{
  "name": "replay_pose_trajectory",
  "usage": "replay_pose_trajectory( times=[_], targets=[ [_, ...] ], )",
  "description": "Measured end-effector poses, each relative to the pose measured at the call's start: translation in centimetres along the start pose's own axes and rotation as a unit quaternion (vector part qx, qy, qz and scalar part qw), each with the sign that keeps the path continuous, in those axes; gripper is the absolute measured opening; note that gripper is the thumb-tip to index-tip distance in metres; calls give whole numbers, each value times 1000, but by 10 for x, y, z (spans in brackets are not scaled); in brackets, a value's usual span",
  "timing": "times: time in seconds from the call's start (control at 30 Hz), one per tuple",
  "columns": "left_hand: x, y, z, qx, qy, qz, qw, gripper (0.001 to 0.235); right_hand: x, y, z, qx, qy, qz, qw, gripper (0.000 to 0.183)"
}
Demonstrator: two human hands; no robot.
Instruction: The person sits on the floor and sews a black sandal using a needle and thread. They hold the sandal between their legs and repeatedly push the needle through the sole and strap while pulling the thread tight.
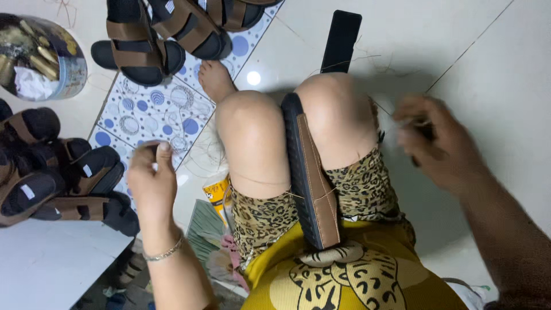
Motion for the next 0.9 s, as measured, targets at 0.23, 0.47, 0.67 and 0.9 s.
replay_pose_trajectory(
  times=[0.23, 0.47, 0.67, 0.9],
  targets=[
    [62, 134, -2, 228, 40, -164, 959, 35, 38, -44, -39, 114, -203, 201, 952, 45],
    [85, 156, -32, 167, -319, -247, 900, 89, 37, -47, -47, 62, -185, 250, 949, 44],
    [86, 153, -39, 178, -327, -237, 898, 91, 38, -54, -46, 171, -147, 336, 915, 43],
    [89, 146, -53, 169, -243, -305, 905, 91, 46, -82, -54, 324, -115, 383, 857, 51]
  ],
)
Point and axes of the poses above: each hand's wrist, its own x-axis away from the middle knuckle, its own z-axis out of the back of the hand, y = z × x, the point moved 2 cm from there along -x, towards the middle knuckle, and after that the axes turned 5 degrees about y, right-handed, at the moved point
